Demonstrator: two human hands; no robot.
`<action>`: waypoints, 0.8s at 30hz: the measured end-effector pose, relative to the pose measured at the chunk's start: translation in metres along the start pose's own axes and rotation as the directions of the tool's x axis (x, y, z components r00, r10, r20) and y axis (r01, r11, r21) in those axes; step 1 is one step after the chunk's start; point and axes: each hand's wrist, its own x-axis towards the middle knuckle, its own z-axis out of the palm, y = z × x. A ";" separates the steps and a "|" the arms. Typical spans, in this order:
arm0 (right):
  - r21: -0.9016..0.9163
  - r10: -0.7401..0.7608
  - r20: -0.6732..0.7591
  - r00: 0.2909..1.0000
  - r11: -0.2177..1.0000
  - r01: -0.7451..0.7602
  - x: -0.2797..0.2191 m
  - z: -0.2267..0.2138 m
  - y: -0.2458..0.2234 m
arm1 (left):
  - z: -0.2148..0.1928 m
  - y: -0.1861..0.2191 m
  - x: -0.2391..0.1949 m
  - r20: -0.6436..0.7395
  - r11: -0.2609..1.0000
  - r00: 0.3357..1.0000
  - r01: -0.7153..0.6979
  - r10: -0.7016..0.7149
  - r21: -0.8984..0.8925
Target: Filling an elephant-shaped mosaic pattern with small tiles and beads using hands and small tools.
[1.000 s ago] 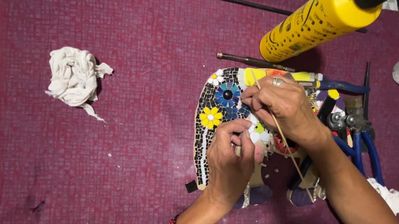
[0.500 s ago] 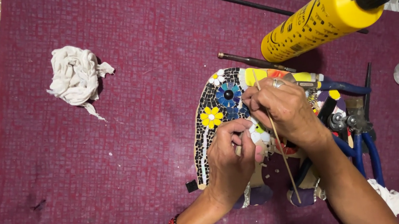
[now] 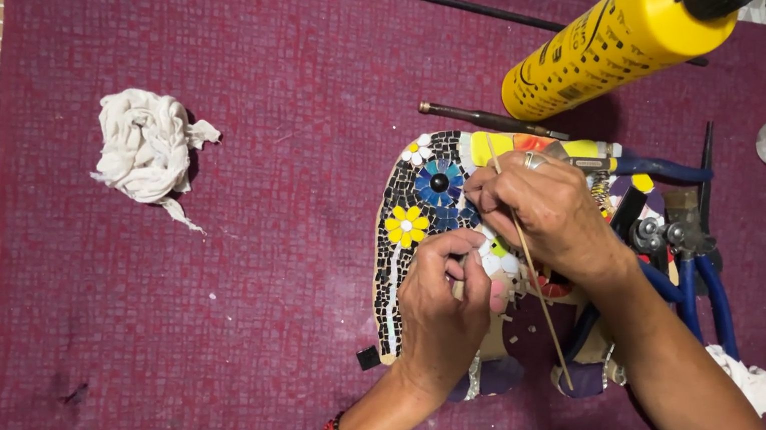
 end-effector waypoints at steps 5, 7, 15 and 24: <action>0.024 0.000 -0.023 1.000 1.000 0.000 0.004 -0.001 -0.001 | 0.000 -0.001 0.000 -0.003 1.000 1.000 -0.022 0.022 -0.005; 0.033 0.002 -0.041 0.999 0.999 0.000 0.004 -0.004 -0.002 | 0.001 -0.002 -0.001 -0.003 0.999 0.999 -0.035 0.035 -0.012; 0.230 0.194 -0.010 0.981 0.955 -0.186 -0.016 -0.037 -0.011 | -0.001 0.002 0.001 -0.040 0.998 0.997 -0.060 0.059 -0.024; 0.116 0.128 0.036 0.991 0.985 -0.131 -0.045 -0.039 -0.015 | 0.009 -0.006 -0.002 0.088 0.973 0.983 -0.170 0.158 0.154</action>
